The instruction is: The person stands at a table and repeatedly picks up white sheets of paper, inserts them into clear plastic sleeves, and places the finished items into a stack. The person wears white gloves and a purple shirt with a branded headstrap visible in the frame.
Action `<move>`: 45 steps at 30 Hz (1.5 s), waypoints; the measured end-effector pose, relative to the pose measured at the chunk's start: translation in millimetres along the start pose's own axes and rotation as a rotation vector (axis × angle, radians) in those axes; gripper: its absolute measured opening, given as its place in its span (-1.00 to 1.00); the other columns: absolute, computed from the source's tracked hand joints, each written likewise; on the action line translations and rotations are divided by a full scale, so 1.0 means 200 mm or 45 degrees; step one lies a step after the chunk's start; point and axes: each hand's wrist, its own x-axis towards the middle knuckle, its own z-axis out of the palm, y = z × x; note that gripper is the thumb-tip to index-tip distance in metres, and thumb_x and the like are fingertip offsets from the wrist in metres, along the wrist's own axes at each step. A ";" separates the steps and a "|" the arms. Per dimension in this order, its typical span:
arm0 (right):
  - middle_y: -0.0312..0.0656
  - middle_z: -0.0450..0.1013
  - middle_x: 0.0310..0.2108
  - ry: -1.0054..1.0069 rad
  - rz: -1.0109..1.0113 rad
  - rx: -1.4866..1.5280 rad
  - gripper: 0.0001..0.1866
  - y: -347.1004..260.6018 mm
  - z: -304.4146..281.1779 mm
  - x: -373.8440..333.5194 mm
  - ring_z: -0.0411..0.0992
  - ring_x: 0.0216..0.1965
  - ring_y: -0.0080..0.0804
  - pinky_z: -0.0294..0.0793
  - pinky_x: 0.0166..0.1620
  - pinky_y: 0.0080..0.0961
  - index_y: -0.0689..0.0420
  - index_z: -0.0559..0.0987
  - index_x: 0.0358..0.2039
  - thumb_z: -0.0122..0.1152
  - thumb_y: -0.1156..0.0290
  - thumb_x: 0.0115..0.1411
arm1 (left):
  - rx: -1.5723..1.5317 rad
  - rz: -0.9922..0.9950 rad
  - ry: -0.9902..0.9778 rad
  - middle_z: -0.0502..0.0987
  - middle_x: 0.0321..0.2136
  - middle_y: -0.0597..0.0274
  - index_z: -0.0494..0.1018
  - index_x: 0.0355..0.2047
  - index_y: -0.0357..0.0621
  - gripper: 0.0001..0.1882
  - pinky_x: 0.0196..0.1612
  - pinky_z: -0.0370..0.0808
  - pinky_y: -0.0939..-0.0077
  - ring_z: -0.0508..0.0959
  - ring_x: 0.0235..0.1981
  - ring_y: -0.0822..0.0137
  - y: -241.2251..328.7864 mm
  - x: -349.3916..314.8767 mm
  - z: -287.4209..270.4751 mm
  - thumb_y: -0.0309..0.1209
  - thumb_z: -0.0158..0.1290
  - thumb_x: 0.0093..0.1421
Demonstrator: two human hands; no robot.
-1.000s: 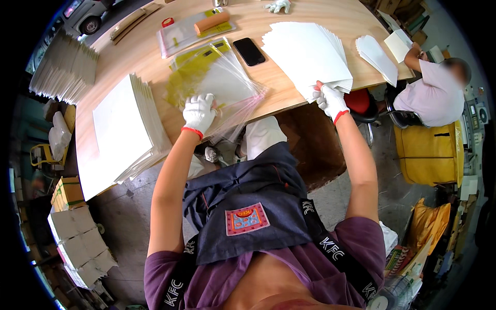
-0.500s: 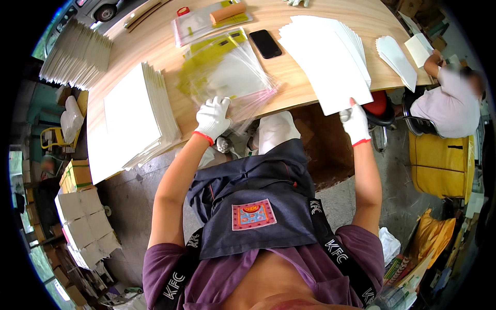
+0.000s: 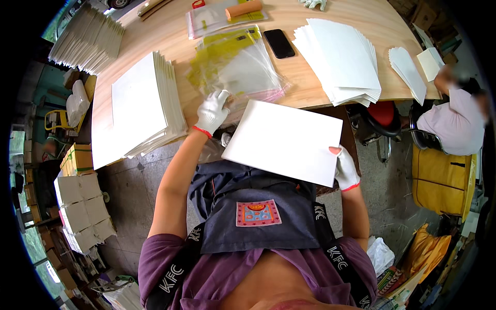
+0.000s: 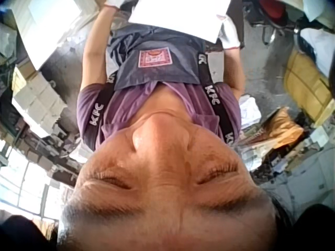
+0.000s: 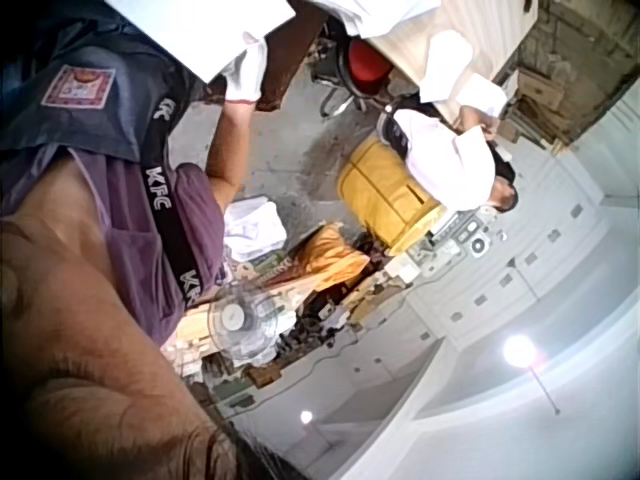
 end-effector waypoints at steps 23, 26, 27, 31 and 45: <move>-0.20 0.39 -0.63 0.042 -0.034 0.369 -0.78 0.30 0.36 -0.02 0.36 -0.68 -0.44 0.23 -0.62 -0.56 0.15 0.37 -0.36 0.01 0.26 0.28 | -1.924 -0.644 0.660 0.42 -0.11 0.07 0.01 0.24 -0.01 -0.30 -0.17 0.54 0.44 0.48 -0.12 0.24 0.37 -0.12 0.04 -0.73 -0.10 0.11; -0.16 0.42 -0.59 -0.007 -0.078 0.287 -0.77 0.27 0.36 -0.05 0.43 -0.65 -0.42 0.32 -0.62 -0.56 0.19 0.39 -0.34 0.03 0.25 0.27 | -2.661 -0.791 0.358 0.45 -0.12 0.09 0.19 0.13 -0.08 -0.48 -0.15 0.54 0.43 0.49 -0.12 0.26 0.41 -0.11 0.16 -0.57 0.03 0.17; -0.15 0.44 -0.58 -0.041 -0.107 0.247 -0.76 0.26 0.36 -0.05 0.45 -0.64 -0.41 0.35 -0.62 -0.56 0.20 0.39 -0.32 0.03 0.25 0.27 | -2.999 -0.878 0.151 0.45 -0.11 0.10 0.23 0.10 -0.10 -0.53 -0.15 0.53 0.43 0.50 -0.13 0.27 0.38 -0.08 0.25 -0.54 0.03 0.17; -0.19 0.48 -0.38 -0.102 -0.001 0.096 -0.71 0.18 0.38 -0.04 0.44 -0.52 -0.51 0.39 -0.55 -0.61 0.23 0.41 -0.15 -0.01 0.25 0.31 | -2.882 -0.825 -0.110 0.47 -0.11 0.13 0.32 0.01 -0.16 -0.65 -0.15 0.53 0.42 0.52 -0.16 0.29 0.41 -0.20 0.46 -0.47 0.02 0.20; -0.17 0.48 -0.36 -0.351 -0.064 -0.141 -0.70 0.53 0.57 0.50 0.47 -0.45 -0.51 0.53 -0.42 -0.61 0.23 0.39 0.02 -0.10 0.47 0.31 | -2.343 -1.267 -0.303 0.50 -0.20 0.19 0.37 -0.05 -0.13 -0.72 -0.24 0.57 0.35 0.57 -0.31 0.27 0.35 -0.54 0.40 -0.41 -0.21 0.27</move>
